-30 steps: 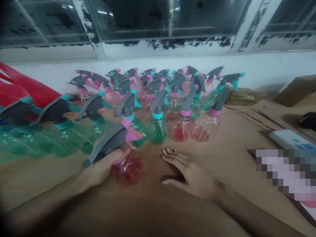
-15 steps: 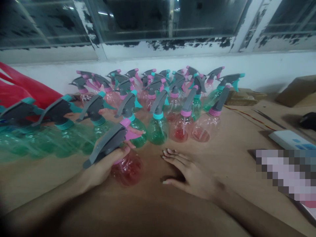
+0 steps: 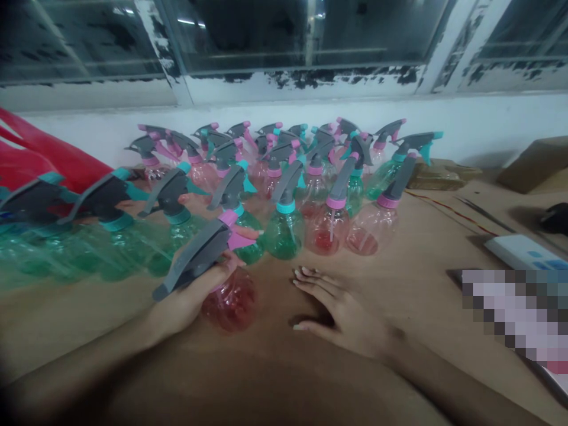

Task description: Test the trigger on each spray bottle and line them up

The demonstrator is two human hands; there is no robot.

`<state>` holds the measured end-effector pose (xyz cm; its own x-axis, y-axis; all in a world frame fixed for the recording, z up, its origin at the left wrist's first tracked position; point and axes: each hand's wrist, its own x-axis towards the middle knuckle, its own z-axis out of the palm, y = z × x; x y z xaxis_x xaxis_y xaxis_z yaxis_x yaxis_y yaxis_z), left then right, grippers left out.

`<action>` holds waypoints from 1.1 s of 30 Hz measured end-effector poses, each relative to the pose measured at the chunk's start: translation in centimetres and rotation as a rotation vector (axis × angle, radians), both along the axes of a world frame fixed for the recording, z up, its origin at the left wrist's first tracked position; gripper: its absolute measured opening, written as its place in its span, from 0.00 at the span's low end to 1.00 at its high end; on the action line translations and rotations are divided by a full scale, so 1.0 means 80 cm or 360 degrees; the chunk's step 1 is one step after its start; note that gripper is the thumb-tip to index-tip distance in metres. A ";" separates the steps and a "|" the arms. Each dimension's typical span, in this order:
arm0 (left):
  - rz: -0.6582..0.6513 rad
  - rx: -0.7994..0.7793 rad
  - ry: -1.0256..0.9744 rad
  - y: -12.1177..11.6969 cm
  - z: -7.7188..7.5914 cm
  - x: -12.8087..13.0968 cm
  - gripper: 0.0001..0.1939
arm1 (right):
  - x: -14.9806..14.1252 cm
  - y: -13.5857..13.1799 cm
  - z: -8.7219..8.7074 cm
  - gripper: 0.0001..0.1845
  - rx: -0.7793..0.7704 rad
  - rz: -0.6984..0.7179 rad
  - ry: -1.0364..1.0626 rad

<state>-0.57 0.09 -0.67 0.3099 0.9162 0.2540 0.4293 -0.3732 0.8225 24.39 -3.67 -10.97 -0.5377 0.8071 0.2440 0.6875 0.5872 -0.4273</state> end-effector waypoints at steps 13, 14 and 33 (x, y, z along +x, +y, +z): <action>-0.0028 -0.0005 -0.0030 -0.002 0.001 0.002 0.04 | -0.001 -0.001 0.001 0.35 0.0000 -0.0007 0.0007; -0.0023 -0.0008 -0.0032 -0.002 0.002 0.003 0.03 | -0.001 -0.001 0.001 0.34 0.0005 -0.0008 0.0003; -0.0048 0.0083 -0.0069 0.000 0.000 0.003 0.02 | 0.000 0.000 -0.003 0.35 0.0010 0.0008 0.0000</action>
<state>-0.31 0.08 -0.65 0.3251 0.8917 0.3151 0.3813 -0.4284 0.8192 24.39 -3.65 -11.18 -0.5416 0.8028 0.2493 0.6845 0.5933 -0.4237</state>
